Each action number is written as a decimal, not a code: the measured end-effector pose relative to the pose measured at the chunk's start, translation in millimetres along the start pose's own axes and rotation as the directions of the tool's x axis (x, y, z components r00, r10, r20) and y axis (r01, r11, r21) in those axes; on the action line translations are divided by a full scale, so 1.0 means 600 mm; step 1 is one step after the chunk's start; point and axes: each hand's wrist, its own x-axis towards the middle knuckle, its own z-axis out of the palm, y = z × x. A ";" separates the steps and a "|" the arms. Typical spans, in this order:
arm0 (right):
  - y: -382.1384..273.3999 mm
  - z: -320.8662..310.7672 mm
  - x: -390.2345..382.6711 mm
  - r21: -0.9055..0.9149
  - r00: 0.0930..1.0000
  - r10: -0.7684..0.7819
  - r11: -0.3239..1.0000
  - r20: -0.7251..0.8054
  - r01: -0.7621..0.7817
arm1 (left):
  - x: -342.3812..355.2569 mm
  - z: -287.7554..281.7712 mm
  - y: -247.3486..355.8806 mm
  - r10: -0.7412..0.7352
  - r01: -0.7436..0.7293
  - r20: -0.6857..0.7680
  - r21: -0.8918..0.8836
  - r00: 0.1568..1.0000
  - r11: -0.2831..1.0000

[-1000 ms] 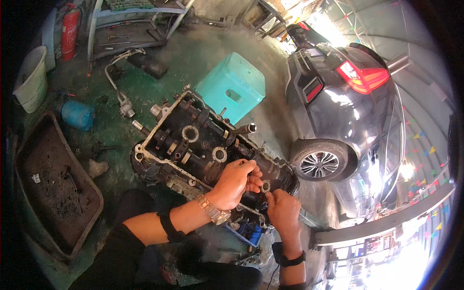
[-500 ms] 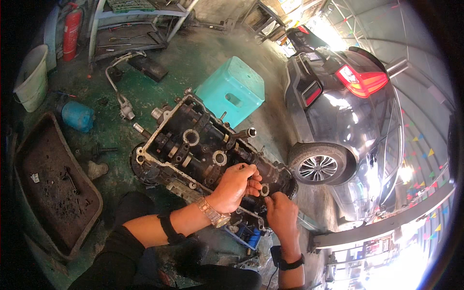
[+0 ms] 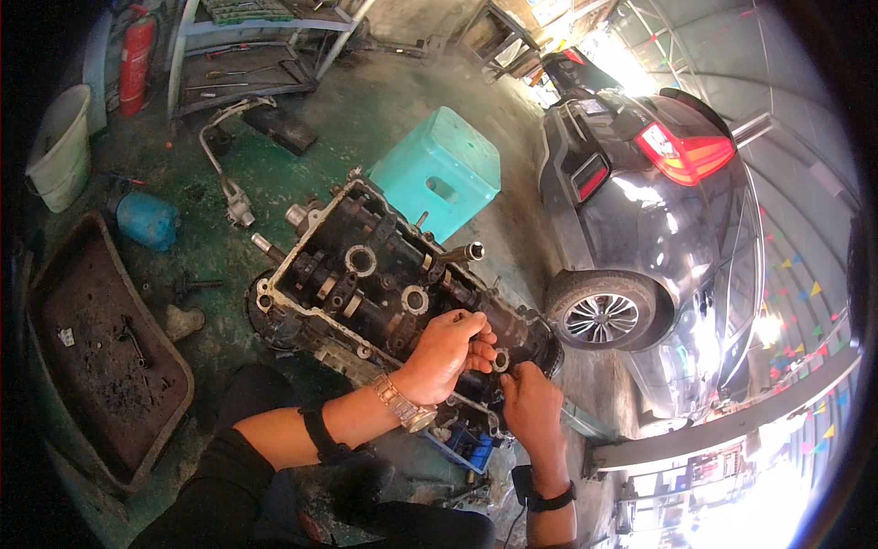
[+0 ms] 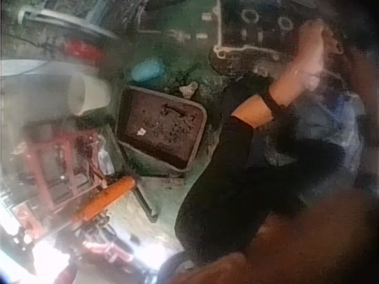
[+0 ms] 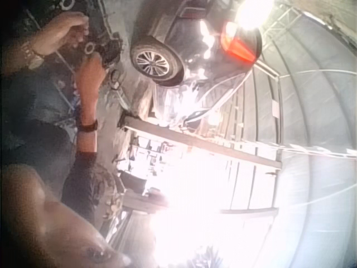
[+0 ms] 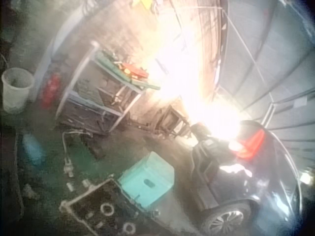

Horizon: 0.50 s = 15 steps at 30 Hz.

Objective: The person works on a disassembled engine block, repeatedly inserting and removing small metal rings into the camshaft journals by hand. The hands rotate the rings and adjust their placement within the engine block.

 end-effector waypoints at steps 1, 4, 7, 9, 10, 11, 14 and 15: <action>0.000 0.001 0.002 -0.042 0.999 0.024 0.999 0.029 -0.022 | 0.000 0.001 0.001 0.000 0.000 -0.002 0.002 1.000 1.000; -0.001 -0.002 0.006 -0.135 0.993 0.062 0.990 0.104 -0.047 | -0.002 0.003 0.002 -0.006 0.006 -0.023 0.008 1.000 1.000; -0.003 -0.006 0.004 -0.084 0.994 0.069 0.995 0.087 -0.062 | -0.003 0.003 0.005 -0.003 0.003 -0.012 0.008 1.000 1.000; -0.003 -0.007 0.000 -0.035 0.997 0.051 0.998 0.050 -0.050 | -0.003 0.003 0.005 -0.004 0.004 -0.006 0.004 1.000 1.000; -0.002 -0.007 -0.001 -0.025 0.999 0.032 0.999 0.033 -0.031 | -0.003 0.003 0.004 -0.004 0.004 -0.003 0.001 1.000 1.000; -0.001 -0.007 -0.003 -0.016 1.000 0.013 1.000 0.016 -0.013 | -0.003 0.003 0.004 -0.006 0.006 -0.006 0.000 1.000 1.000; 0.001 -0.004 -0.002 -0.007 0.999 -0.034 0.999 0.004 0.034 | -0.003 0.004 0.003 -0.010 0.010 -0.009 -0.002 1.000 1.000; 0.001 -0.002 0.000 -0.035 1.000 -0.015 0.999 0.020 0.015 | -0.003 0.004 0.003 -0.009 0.009 -0.008 -0.002 1.000 1.000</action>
